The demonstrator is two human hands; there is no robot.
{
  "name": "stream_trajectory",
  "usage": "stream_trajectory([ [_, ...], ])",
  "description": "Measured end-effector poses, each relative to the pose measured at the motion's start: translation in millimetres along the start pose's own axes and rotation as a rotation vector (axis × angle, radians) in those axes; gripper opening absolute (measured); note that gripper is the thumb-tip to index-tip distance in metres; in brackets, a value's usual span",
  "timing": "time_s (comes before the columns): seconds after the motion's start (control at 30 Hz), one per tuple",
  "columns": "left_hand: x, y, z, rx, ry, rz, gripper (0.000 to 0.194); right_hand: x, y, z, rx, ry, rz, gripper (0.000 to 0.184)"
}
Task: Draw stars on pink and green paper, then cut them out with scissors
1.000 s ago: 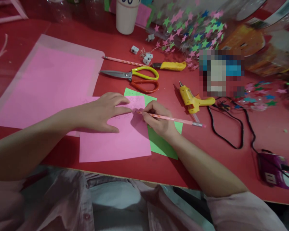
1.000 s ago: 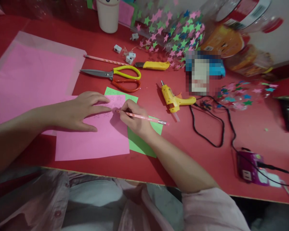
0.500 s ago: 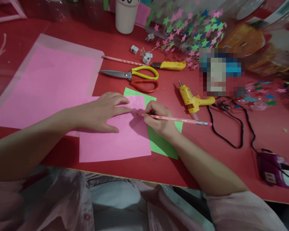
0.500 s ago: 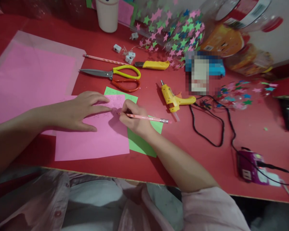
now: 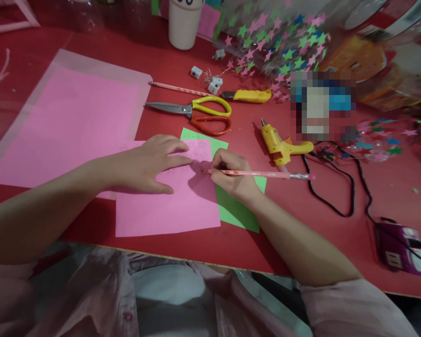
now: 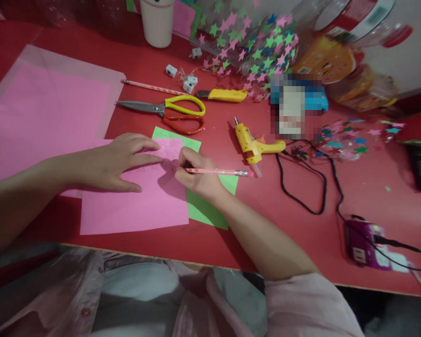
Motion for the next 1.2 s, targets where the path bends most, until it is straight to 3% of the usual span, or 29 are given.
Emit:
stream_trajectory([
  [0.83, -4.5, -4, -1, 0.026, 0.002, -0.001, 0.069, -12, -2, -3, -0.003, -0.051, 0.001, 0.015],
  [1.2, -3.6, -4, 0, 0.022, 0.013, 0.005, 0.068, -7, -4, -4, 0.038, 0.022, -0.049, 0.016],
])
Point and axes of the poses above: each hand's wrist, its own z-axis towards the middle knuckle, its own x-axis out of the back of the hand, y = z × x, the point moved 10 cm from there along z, towards the middle knuckle, and after that the axes turned 13 degrees about z, right-handed, at the moved point
